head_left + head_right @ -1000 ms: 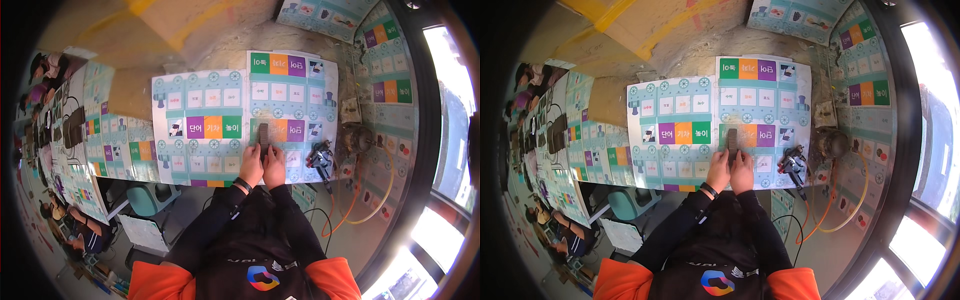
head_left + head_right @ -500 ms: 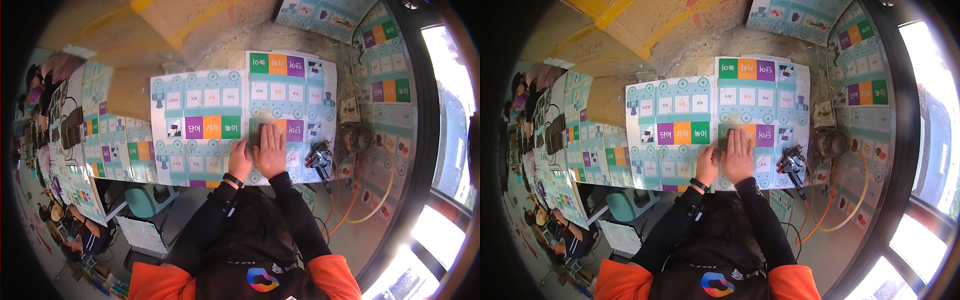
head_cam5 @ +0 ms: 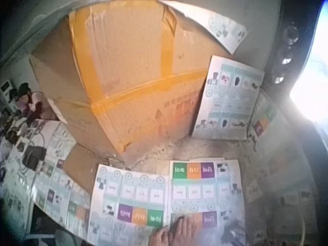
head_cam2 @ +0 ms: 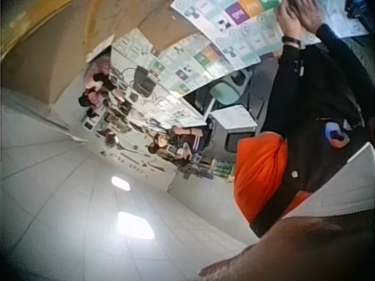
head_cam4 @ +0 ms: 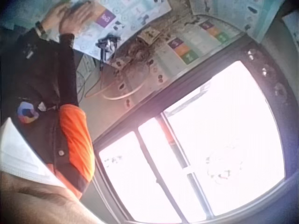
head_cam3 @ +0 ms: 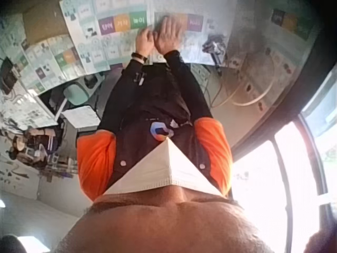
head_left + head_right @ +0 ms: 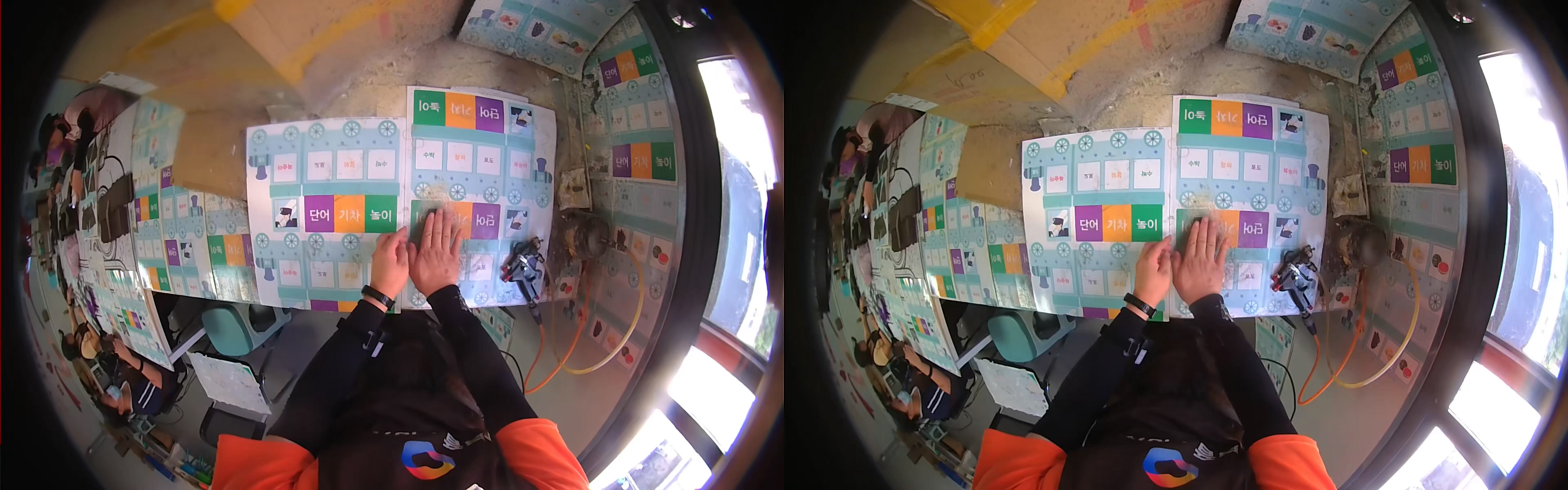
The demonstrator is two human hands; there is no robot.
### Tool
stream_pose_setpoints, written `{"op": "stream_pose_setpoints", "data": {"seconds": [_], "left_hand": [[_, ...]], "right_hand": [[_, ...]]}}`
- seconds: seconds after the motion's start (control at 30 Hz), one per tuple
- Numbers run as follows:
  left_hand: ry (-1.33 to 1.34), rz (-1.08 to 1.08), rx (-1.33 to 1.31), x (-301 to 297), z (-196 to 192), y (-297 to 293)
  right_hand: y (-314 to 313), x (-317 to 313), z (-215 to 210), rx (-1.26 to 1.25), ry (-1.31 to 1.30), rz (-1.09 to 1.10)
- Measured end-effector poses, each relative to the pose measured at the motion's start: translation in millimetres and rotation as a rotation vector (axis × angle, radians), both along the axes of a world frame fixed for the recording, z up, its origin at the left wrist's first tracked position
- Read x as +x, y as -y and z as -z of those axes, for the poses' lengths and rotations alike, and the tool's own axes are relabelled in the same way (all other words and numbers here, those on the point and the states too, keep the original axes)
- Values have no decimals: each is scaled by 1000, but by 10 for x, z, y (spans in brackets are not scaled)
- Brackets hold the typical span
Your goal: Applying glue and assembling components for shoes in a factory setting.
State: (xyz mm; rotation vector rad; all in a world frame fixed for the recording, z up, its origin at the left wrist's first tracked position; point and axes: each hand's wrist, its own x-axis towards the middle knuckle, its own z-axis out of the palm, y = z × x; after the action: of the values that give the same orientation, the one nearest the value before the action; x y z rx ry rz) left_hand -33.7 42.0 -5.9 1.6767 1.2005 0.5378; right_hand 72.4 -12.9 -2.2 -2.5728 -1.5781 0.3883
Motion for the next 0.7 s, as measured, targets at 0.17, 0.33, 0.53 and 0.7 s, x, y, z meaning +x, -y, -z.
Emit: {"op": "stream_pose_setpoints", "data": {"seconds": [0.17, 0.33, 0.53, 0.7], "left_hand": [[32, -5, -5, -24, 39, 16], [53, 6, -10, -24, 80, -18], [-137, 219, 245, 137, 76, 83], [-308, 324, 333, 247, 45, 108]], "right_hand": [[-24, -39, -21, 7, -22, 50], [9, 43, -176, 85, -94, 110], [440, 649, -118, 311, -522, 213], [403, 383, -62, 118, -325, 48]]}}
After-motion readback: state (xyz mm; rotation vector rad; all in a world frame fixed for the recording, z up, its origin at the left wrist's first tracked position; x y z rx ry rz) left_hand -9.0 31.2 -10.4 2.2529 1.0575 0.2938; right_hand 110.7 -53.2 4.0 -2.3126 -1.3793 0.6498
